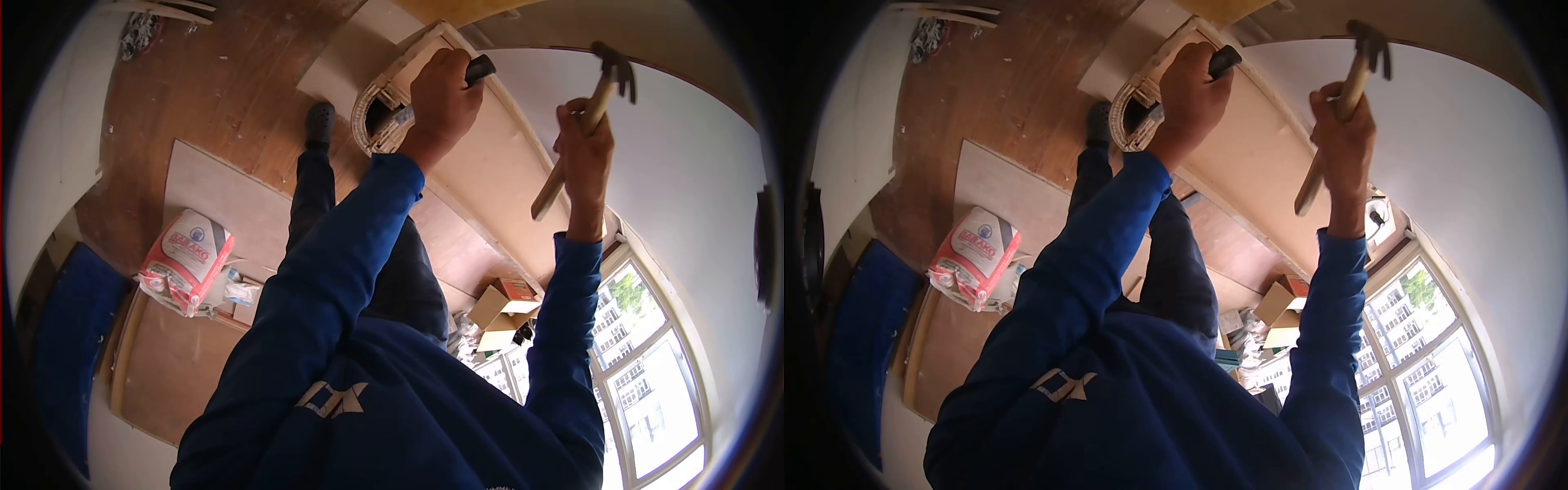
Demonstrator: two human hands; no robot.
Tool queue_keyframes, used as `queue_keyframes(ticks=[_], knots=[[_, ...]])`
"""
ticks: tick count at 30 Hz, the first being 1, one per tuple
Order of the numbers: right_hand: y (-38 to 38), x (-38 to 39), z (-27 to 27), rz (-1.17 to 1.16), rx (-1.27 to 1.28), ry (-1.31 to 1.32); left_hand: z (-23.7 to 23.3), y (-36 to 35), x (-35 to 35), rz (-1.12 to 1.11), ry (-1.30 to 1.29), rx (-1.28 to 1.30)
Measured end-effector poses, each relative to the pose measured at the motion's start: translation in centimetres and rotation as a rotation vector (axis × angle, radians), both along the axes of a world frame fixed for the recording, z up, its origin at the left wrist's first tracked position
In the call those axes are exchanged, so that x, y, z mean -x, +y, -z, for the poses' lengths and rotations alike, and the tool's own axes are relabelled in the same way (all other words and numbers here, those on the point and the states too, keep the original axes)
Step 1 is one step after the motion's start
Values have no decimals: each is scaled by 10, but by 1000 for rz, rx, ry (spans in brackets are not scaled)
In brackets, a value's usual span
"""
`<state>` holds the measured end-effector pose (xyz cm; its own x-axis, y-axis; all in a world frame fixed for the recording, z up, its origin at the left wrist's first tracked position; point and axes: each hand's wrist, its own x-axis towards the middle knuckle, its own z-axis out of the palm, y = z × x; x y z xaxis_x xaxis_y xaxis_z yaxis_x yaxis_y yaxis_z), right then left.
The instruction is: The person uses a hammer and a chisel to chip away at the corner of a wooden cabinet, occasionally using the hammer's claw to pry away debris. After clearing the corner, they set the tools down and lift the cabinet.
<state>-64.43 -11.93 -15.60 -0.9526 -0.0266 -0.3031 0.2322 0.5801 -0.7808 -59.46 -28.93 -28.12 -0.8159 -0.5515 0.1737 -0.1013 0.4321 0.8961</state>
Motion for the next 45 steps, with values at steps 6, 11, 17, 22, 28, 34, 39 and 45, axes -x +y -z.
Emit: queue_keyframes(ticks=[6,11,17,22,28,34,39,45], knots=[[-14,4,42,-762,-405,277,2,2,0,30,-71,47],[-10,33,20,-721,-428,142,5,3,-5,34,-86,33],[10,35,81,-355,-276,209,4,1,-3,7,-106,37],[-6,33,22,-758,-386,64,6,0,-11,23,-85,63],[-15,26,36,-415,-247,36,5,-1,-8,9,-136,34],[-21,31,18,-632,-282,37,6,-2,-10,29,-108,37],[-23,25,45,-131,-214,3,4,-3,-11,9,-169,16],[-19,33,20,-621,-326,-7,8,-4,-13,0,-129,67]])
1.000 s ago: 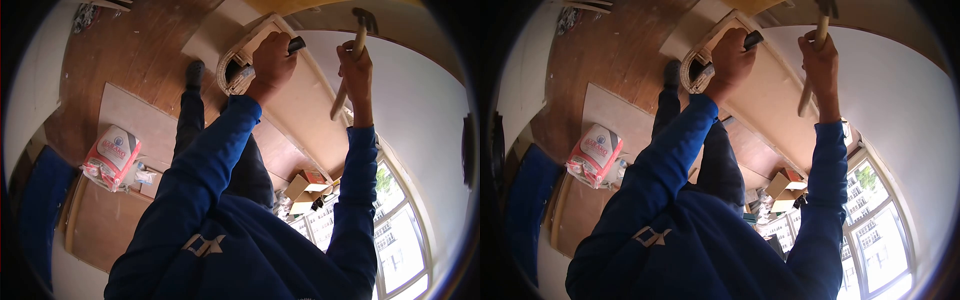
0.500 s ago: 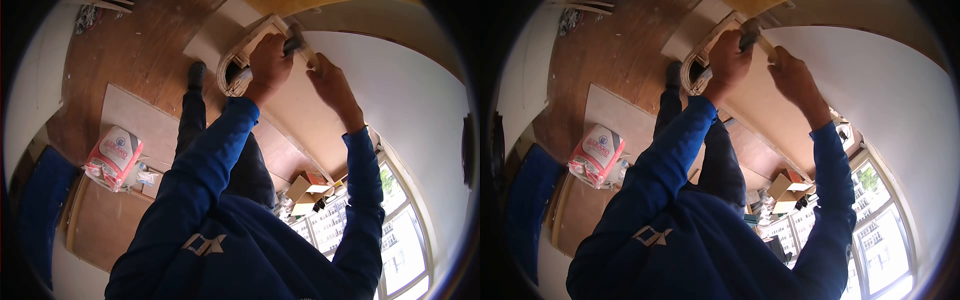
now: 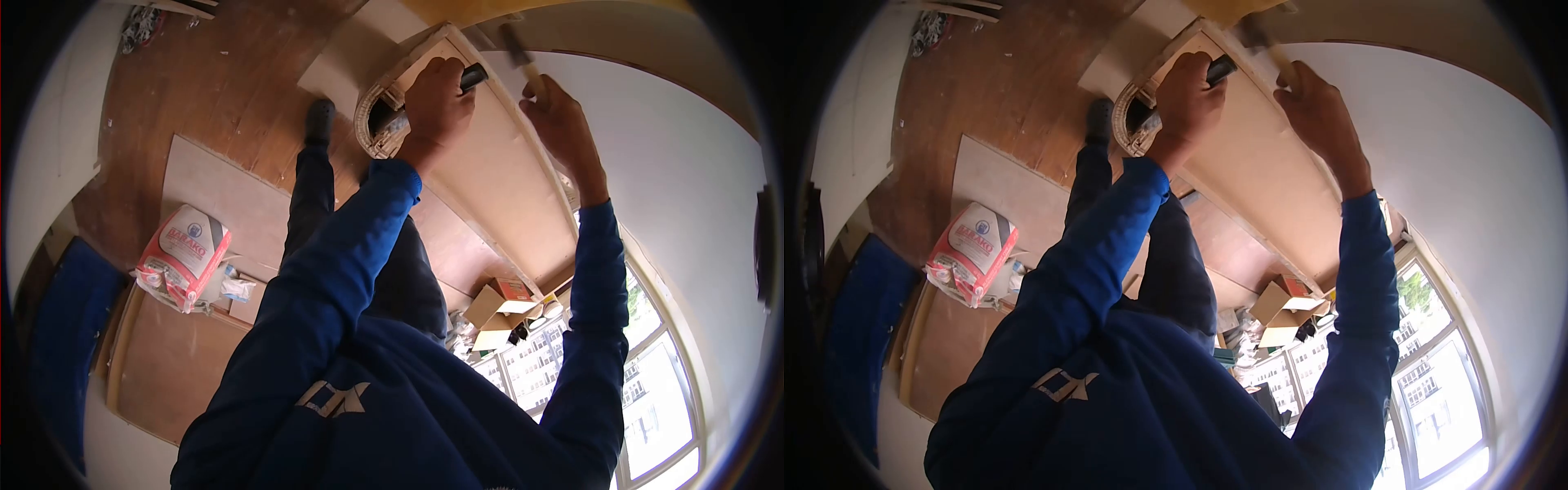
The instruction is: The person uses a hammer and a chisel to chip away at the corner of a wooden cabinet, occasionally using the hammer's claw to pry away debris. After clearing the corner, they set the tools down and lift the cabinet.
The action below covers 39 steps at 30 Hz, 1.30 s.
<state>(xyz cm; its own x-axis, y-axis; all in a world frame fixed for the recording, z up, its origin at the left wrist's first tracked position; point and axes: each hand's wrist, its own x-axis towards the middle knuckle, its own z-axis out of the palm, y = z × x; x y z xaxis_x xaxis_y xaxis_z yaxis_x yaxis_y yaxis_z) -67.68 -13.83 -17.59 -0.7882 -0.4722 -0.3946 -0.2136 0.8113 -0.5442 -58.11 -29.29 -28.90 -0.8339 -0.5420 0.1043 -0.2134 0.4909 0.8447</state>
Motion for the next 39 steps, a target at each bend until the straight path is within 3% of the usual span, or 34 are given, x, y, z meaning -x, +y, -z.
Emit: queue_keyframes(ticks=[1,3,4,6,8,10,11,13,16,20,26,39], knots=[[-2,2,5,-2,0,2,-2,-1,1,-2,2,0],[-8,-1,17,483,25,-44,-2,-1,-3,41,-54,-21],[-7,-12,20,482,23,-49,-2,0,-6,39,-60,-21],[-3,-30,22,-70,-97,-70,-3,-2,-3,40,-104,29],[4,-21,15,-84,-26,-37,-6,-3,-9,63,-106,17],[7,-21,16,138,-2,38,-20,0,-12,80,-89,6],[9,-21,13,134,2,43,-31,3,-18,110,-119,-1],[15,-28,6,550,117,-107,-58,14,-37,183,-198,-35],[39,-34,6,437,100,73,-70,22,-44,234,-168,-67],[46,-56,2,683,204,-126,-37,21,-13,237,-138,23],[53,-72,0,690,173,-155,-12,22,-5,153,-18,-1],[43,-56,-12,671,330,-30,-15,15,-13,198,11,-50]])
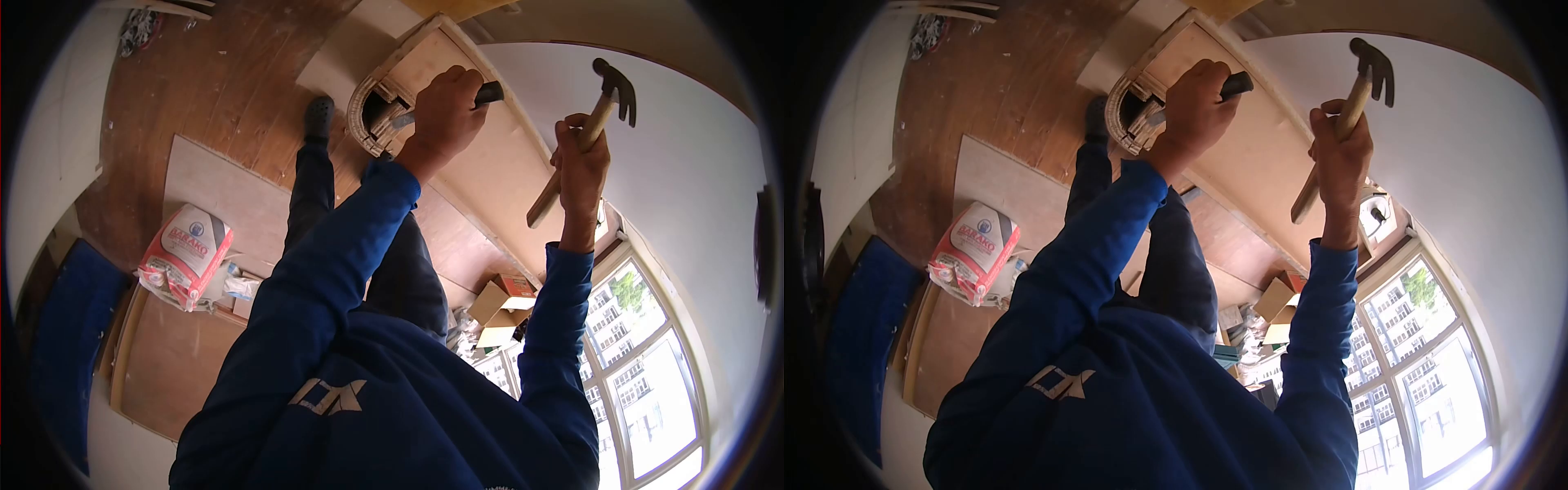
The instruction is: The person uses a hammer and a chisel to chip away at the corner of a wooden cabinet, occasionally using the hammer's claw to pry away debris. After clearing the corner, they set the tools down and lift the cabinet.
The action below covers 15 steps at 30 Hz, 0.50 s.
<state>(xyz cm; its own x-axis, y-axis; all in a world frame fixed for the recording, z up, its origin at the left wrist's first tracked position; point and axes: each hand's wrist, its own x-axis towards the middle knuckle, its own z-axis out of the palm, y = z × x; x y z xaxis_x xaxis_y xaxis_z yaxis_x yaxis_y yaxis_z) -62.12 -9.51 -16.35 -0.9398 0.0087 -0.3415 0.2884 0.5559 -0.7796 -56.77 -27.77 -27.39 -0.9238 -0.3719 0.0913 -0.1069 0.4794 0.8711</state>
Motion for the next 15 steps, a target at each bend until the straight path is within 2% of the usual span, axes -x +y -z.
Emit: queue_keyframes(ticks=[1,3,4,5,7,8,9,11,13,15], knots=[[-2,2,3,-1,-1,1,0,-1,0,-8,10,-8],[-7,3,13,151,103,124,0,-1,2,-11,21,-19],[-7,-4,29,170,242,165,0,-2,3,-20,22,-13],[-2,-12,44,65,68,58,1,-2,4,-31,24,-6],[-8,-29,56,-632,-305,363,5,-3,2,-32,1,0],[-3,-28,55,-574,-229,158,7,-3,1,-35,-25,9],[-2,-19,44,-620,-262,176,8,-4,2,-37,-23,12],[-6,-5,27,-503,-324,18,8,-3,2,-56,-14,31],[-14,3,21,-139,-113,-162,6,-3,2,-36,-17,38],[-17,8,23,50,-83,-54,5,-3,-1,-23,-31,44]])
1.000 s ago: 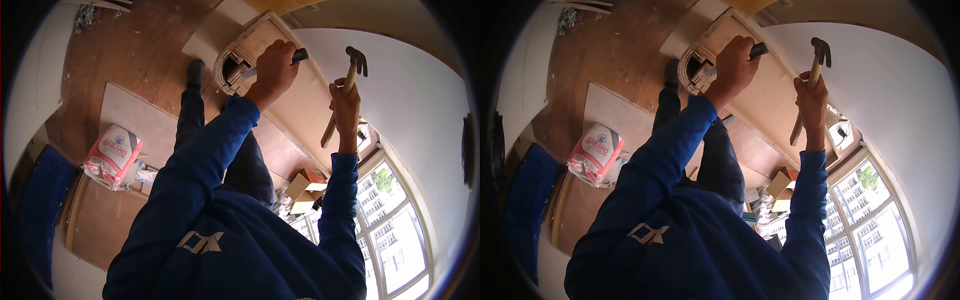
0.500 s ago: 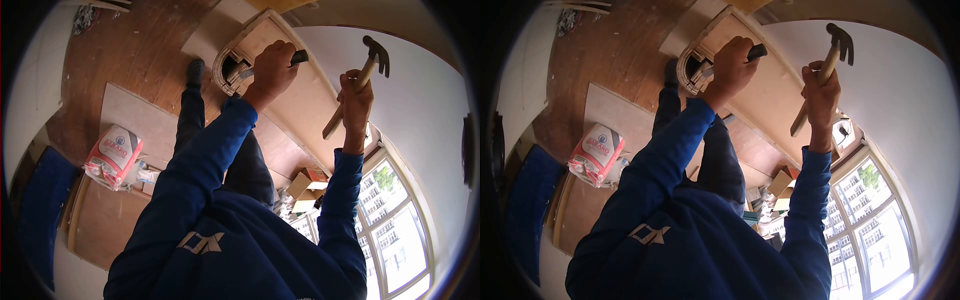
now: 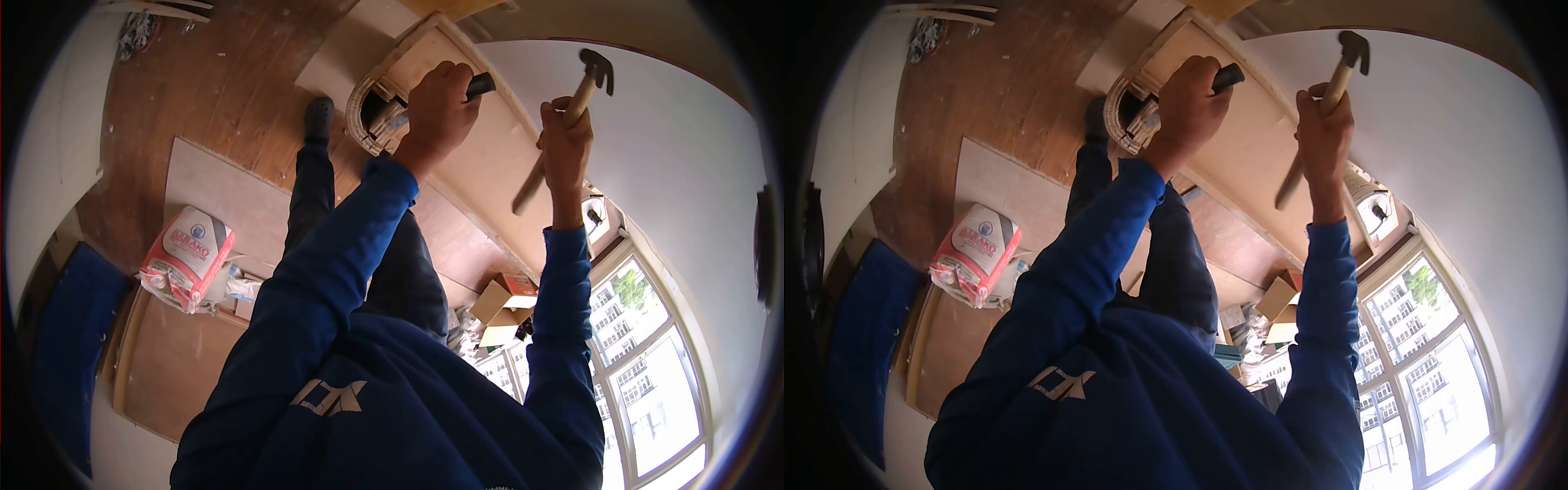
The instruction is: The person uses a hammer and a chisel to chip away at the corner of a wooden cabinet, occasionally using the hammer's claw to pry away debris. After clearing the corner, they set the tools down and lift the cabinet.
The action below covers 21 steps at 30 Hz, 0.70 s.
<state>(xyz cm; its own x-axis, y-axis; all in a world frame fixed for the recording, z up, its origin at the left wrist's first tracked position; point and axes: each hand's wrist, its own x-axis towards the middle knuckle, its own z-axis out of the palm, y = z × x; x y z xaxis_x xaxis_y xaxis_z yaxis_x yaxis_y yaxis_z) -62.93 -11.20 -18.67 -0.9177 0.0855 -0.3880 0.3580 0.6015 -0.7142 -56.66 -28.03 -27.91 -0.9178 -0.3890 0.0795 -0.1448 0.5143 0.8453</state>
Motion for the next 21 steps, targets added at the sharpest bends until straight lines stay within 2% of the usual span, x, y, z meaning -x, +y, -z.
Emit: queue_keyframes(ticks=[2,3,4,6,7,8,10,11,12,14,15,16,18,19,20,21], knots=[[49,-14,78,-507,-242,326,0,0,2,-17,-6,39],[21,-27,44,-785,-227,331,0,-2,3,-16,-1,43],[-3,-32,13,-659,-243,144,1,-2,1,-6,-8,22],[2,-15,-6,-661,-261,-44,1,-1,-5,7,-18,-4],[7,-13,-2,-614,-169,96,1,-1,-4,5,-16,11],[7,-10,0,-614,-168,98,2,-2,-2,4,-14,26],[4,-6,2,-104,-17,-45,4,-2,1,-10,-12,45],[1,-10,10,-40,17,69,4,-1,1,-24,-13,60],[2,-17,22,16,38,-8,4,1,-1,-25,-17,56],[8,-39,38,-680,-205,282,5,-1,1,-27,-26,40],[4,-35,21,-621,-152,-21,5,-2,2,-26,-27,44],[9,-25,16,-653,-166,-6,4,-3,-1,-13,-24,31],[11,-10,4,-564,-251,-33,2,-3,-1,-3,-15,18],[9,-9,8,-401,-184,-76,2,-3,0,-13,-35,22],[3,-10,9,-400,-183,-75,3,-2,0,-21,-59,23],[-5,-13,9,-197,-89,-81,3,-2,-1,-20,-62,22]])
